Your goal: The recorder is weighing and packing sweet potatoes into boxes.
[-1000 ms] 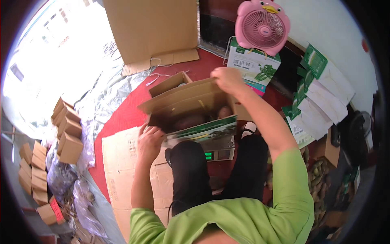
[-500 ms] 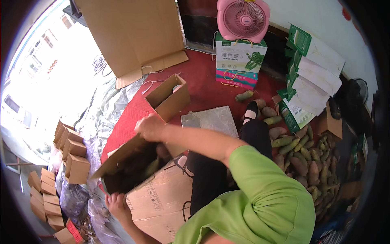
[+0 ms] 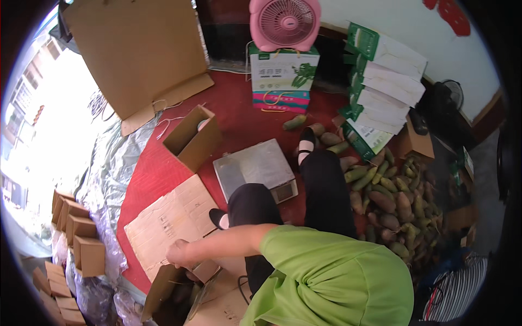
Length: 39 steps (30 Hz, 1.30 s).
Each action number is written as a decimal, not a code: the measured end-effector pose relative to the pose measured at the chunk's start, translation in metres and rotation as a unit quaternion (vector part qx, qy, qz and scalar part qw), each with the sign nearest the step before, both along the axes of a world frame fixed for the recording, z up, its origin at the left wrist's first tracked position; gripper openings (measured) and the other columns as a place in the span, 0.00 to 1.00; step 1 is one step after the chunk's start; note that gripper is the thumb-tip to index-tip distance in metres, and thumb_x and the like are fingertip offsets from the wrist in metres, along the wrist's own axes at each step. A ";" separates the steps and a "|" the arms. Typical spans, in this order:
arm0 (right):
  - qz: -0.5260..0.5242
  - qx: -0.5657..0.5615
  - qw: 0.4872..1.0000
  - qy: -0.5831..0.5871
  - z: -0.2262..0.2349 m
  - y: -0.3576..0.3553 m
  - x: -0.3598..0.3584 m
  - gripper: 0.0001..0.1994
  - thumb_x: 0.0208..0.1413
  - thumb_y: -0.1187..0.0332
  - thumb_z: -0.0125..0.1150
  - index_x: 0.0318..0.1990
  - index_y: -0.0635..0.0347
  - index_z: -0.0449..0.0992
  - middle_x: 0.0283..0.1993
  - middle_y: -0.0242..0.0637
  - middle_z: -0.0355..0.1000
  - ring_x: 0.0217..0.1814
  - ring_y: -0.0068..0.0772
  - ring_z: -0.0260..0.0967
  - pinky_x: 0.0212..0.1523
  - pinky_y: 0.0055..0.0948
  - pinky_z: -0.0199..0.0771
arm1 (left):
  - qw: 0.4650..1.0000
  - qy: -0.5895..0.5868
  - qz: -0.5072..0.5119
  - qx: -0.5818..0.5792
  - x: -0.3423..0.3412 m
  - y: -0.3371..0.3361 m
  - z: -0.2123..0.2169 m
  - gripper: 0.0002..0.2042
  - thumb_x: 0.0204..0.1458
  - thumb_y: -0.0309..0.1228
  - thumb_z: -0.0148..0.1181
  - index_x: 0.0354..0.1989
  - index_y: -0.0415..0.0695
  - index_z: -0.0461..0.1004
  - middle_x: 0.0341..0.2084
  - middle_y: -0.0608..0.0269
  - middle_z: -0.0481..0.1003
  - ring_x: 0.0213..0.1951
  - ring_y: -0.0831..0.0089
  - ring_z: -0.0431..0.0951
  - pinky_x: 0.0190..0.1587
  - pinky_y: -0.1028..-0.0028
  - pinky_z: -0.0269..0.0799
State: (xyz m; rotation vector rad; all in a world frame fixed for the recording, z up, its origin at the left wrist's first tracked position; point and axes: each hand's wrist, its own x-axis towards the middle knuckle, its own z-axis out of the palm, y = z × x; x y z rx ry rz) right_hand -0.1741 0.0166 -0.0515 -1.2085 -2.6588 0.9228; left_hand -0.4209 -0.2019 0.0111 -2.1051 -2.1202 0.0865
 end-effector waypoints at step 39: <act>-0.747 0.332 0.543 0.191 0.086 -0.067 0.833 0.42 0.41 0.68 0.71 0.66 0.64 0.57 0.62 0.57 0.60 0.66 0.54 0.57 0.65 0.41 0.59 | 0.770 -0.325 -0.507 -0.213 0.526 0.191 -0.068 0.06 0.50 0.33 0.59 0.34 0.49 0.80 0.34 0.61 0.77 0.41 0.57 0.76 0.43 0.62 0.73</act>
